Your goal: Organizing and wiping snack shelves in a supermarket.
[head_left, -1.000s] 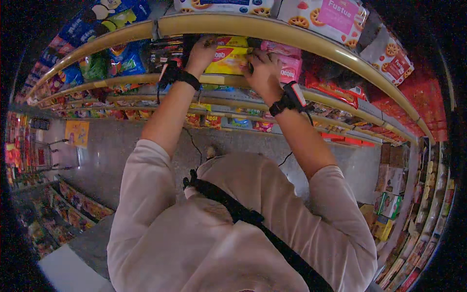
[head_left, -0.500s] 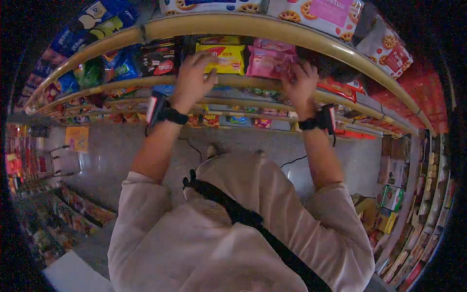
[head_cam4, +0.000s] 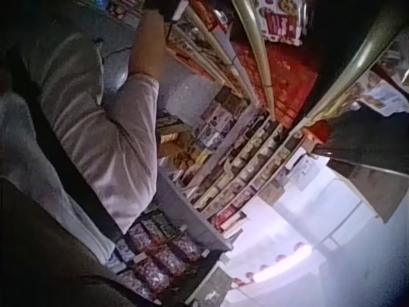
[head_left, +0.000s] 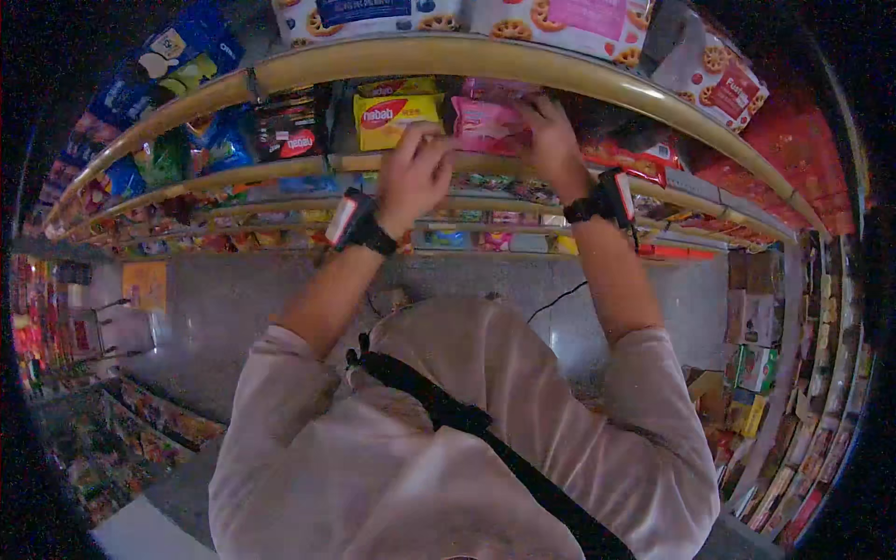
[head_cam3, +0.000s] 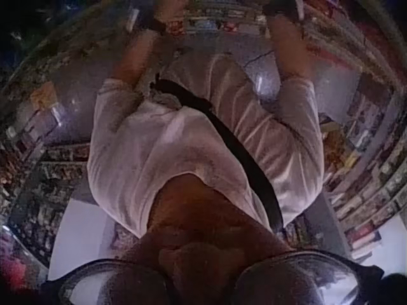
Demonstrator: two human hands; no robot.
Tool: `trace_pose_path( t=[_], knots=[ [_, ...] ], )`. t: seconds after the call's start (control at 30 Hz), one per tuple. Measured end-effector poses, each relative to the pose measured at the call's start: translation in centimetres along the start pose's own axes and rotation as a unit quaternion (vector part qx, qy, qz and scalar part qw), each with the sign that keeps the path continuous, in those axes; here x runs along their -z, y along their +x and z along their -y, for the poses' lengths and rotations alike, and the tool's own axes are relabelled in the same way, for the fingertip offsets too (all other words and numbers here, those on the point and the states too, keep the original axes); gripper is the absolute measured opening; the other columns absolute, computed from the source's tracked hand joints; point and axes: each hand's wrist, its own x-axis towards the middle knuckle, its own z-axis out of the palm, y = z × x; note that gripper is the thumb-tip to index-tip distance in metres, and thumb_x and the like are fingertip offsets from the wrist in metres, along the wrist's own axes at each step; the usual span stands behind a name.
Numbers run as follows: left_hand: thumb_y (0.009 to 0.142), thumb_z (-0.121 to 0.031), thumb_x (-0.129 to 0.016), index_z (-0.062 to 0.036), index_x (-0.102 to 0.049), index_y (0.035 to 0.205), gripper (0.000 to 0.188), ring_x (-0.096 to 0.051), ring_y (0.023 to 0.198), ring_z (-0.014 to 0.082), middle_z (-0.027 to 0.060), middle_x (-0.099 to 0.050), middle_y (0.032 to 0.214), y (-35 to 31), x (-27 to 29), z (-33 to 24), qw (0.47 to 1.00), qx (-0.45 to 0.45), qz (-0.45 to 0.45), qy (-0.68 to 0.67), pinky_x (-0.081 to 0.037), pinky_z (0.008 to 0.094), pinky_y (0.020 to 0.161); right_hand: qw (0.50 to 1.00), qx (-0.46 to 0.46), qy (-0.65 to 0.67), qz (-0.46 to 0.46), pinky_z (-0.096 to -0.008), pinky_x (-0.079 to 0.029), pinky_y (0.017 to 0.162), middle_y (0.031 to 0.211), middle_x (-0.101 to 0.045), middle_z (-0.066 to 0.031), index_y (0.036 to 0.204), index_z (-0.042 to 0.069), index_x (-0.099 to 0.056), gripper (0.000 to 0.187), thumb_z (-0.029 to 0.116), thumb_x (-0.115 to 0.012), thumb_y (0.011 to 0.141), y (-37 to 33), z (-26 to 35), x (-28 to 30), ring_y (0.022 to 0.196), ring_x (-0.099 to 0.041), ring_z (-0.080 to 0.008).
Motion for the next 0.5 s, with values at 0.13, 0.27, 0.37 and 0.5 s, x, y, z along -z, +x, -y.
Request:
trace_pose_path(
  t=[0.13, 0.27, 0.37, 0.5],
  knots=[
    [0.081, -0.016, -0.065, -0.0112, -0.069, 0.104, 0.023, -0.063, 0.094, 0.0357, 0.0142, -0.064, 0.106, 5.9, -1.9, 1.1, 0.999, 0.032, 0.018, 0.015, -0.053, 0.0436, 0.080, 1.000, 0.018, 0.017, -0.014, -0.0432, -0.049, 0.090, 0.113, -0.060, -0.0115, 0.116, 0.012, -0.064, 0.049, 0.006, -0.076, 0.069, -1.8, 0.7, 1.9, 0.104, -0.058, -0.0354],
    [0.086, -0.030, -0.061, -0.0114, -0.067, 0.112, 0.033, -0.061, 0.106, 0.0382, 0.0201, -0.065, 0.113, 10.2, -5.0, 2.0, 0.960, 0.225, 0.157, 0.051, -0.050, 0.0459, 0.089, 0.998, 0.031, 0.026, -0.041, -0.0407, -0.051, 0.082, 0.105, -0.061, -0.0107, 0.107, 0.009, -0.068, 0.039, -0.001, -0.073, 0.070, -4.7, 2.4, 6.0, 0.095, -0.060, -0.0326],
    [0.088, -0.042, -0.063, -0.0109, -0.061, 0.127, 0.050, -0.055, 0.122, 0.0366, 0.0173, -0.061, 0.128, 11.9, -6.9, 1.2, 0.963, 0.067, 0.260, 0.036, -0.040, 0.0454, 0.106, 0.996, -0.004, 0.048, -0.079, -0.0395, -0.052, 0.078, 0.105, -0.061, -0.0111, 0.103, 0.009, -0.068, 0.036, -0.003, -0.074, 0.069, -8.4, 2.5, 8.0, 0.095, -0.060, -0.0314],
    [0.089, -0.039, -0.064, -0.0129, -0.054, 0.135, 0.054, -0.055, 0.123, 0.0346, 0.0134, -0.059, 0.133, 12.7, -9.6, 1.3, 0.920, 0.029, 0.378, 0.098, -0.040, 0.0441, 0.108, 0.990, -0.087, 0.054, -0.096, -0.0389, -0.052, 0.078, 0.104, -0.062, -0.0121, 0.102, 0.008, -0.068, 0.037, -0.005, -0.075, 0.068, -13.5, 2.7, 10.5, 0.095, -0.062, -0.0310]
  ],
)
